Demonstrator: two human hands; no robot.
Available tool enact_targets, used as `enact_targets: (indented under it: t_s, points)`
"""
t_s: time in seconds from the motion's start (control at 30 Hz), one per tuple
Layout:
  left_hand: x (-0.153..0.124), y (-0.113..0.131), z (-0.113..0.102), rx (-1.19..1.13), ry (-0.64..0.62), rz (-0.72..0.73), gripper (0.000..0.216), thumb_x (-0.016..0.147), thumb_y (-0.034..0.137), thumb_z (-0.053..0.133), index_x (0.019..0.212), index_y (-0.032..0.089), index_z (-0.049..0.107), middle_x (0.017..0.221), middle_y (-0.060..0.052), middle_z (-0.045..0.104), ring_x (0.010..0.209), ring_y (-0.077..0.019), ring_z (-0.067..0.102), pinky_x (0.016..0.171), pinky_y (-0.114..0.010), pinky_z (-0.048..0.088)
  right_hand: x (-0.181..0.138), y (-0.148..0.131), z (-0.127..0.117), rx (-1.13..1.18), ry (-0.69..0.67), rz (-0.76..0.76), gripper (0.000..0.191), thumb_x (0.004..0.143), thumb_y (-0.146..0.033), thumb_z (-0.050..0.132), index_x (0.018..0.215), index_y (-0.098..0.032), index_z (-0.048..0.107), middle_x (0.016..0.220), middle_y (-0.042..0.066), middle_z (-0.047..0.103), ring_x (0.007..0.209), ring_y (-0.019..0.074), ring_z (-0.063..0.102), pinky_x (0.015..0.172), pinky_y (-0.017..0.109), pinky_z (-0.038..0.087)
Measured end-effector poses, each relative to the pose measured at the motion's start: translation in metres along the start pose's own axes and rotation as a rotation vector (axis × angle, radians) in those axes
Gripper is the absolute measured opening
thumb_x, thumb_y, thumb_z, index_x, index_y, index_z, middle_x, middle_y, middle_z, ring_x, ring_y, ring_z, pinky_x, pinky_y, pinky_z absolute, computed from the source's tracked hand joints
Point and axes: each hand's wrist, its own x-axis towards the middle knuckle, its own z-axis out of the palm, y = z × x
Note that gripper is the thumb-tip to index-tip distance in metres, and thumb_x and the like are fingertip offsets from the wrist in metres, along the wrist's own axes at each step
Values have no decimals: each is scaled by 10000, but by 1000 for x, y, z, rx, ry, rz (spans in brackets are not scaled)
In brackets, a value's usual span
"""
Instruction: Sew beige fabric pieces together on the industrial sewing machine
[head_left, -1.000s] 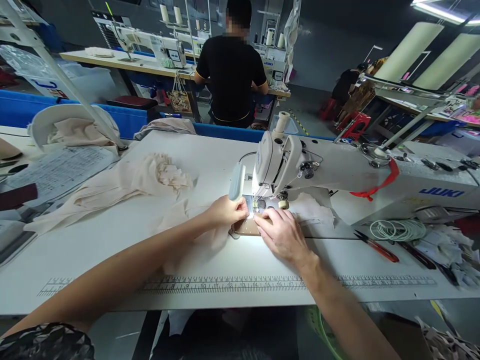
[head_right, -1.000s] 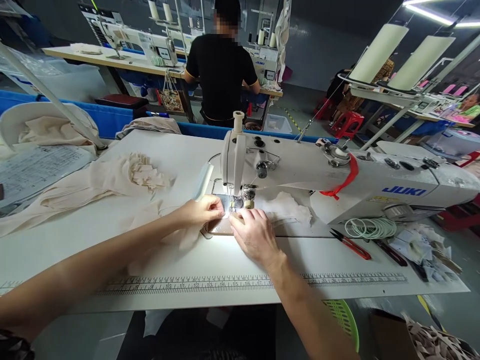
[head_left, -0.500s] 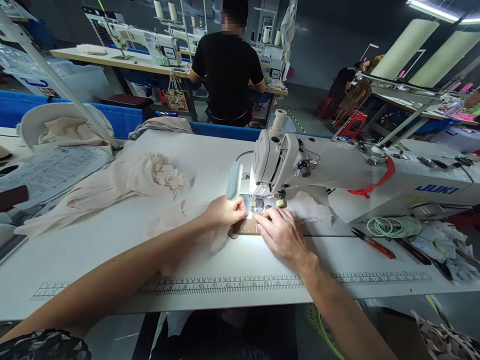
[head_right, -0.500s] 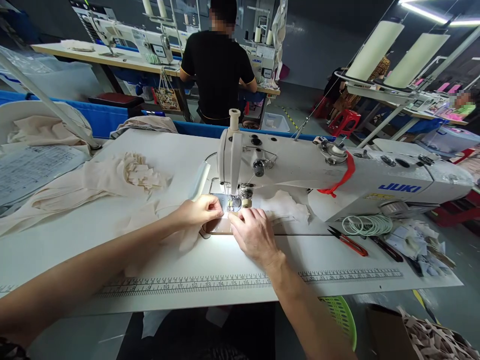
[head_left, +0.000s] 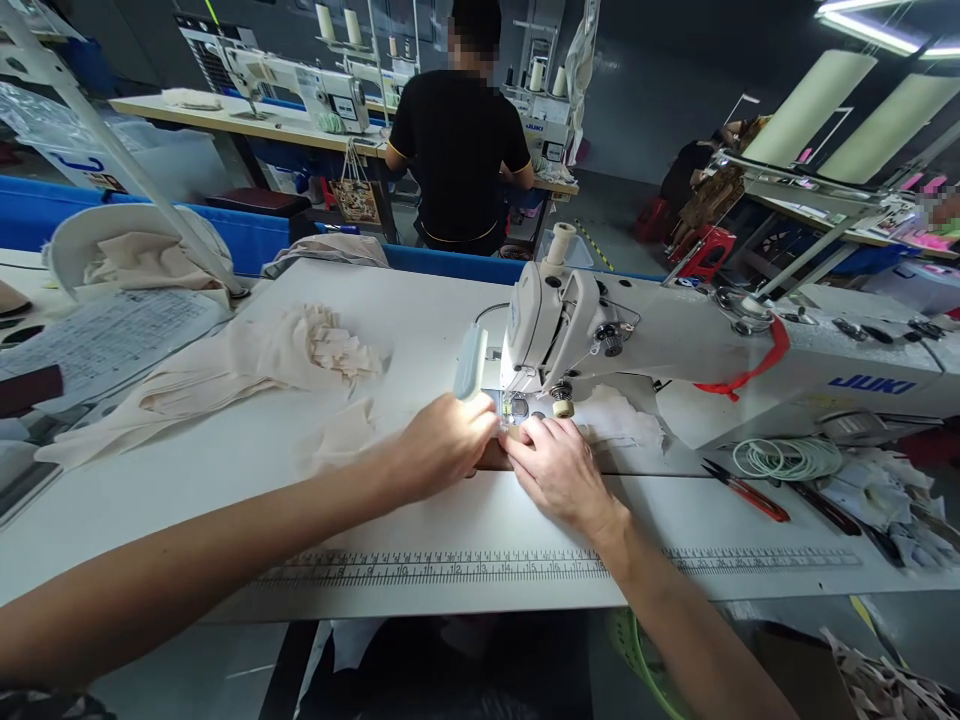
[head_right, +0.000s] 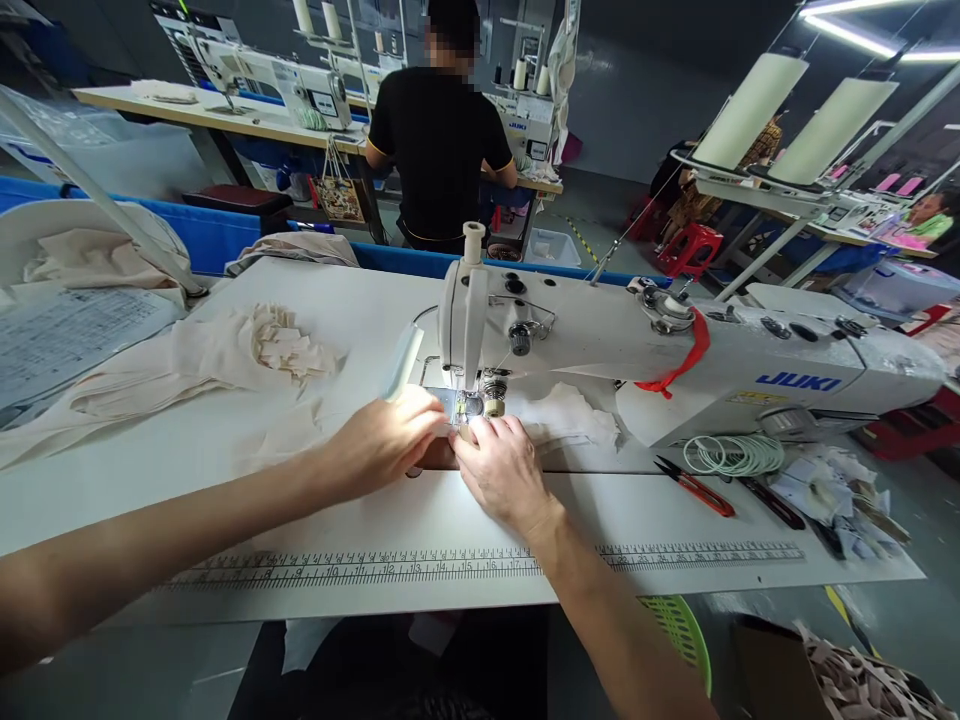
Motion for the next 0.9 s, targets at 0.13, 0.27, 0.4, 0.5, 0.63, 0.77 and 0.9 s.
enact_targets:
  t_s: [0.13,0.27,0.4,0.5,0.63,0.77,0.9]
  points:
    - [-21,9,11,67,70,222,305,896,60,393,1078,75,637,1029,-163,673,952,-243,625,814,-391,554,0,0,-1,11,-9,-4,250,952,-194,483,1093,-185,690,874,62,572,770,199,429,716,346,318]
    - [-26,12,20,153,113,245,350,937,99,362,1138,-8,629,1047,-199,676,1002,-268,619,852,-399,565,0,-1,-2,39,-5,7,282,961,-197,475,1152,-193,683,886,67,588,777,203,453,721,349,329]
    - [-19,14,22,195,48,196,346,941,132,375,1097,23,664,1021,-198,677,958,-279,612,820,-410,556,-1,4,-1,87,15,79,289,987,-195,454,1159,-199,686,863,58,601,792,202,499,737,352,349]
    - [-12,13,23,212,-17,153,314,939,156,405,1045,55,683,1004,-189,667,949,-283,598,846,-425,535,-3,10,2,85,57,149,288,978,-180,469,1170,-201,683,891,68,632,834,219,538,789,368,375]
    - [-5,12,25,248,-73,136,318,955,177,389,960,60,686,964,-176,644,936,-284,578,848,-419,511,-6,17,6,70,81,193,284,970,-178,481,1165,-205,686,948,81,654,891,235,563,835,376,397]
    - [-1,11,26,262,-75,135,347,966,176,350,950,68,680,984,-181,635,923,-288,564,805,-412,494,-7,19,8,74,73,200,289,970,-172,487,1178,-202,685,945,77,662,886,233,572,837,372,405]
    - [1,11,26,252,-56,134,331,969,175,355,954,85,673,963,-167,632,910,-277,560,790,-400,485,-8,19,8,72,62,206,302,971,-171,491,1209,-203,674,937,76,665,873,230,571,833,366,401]
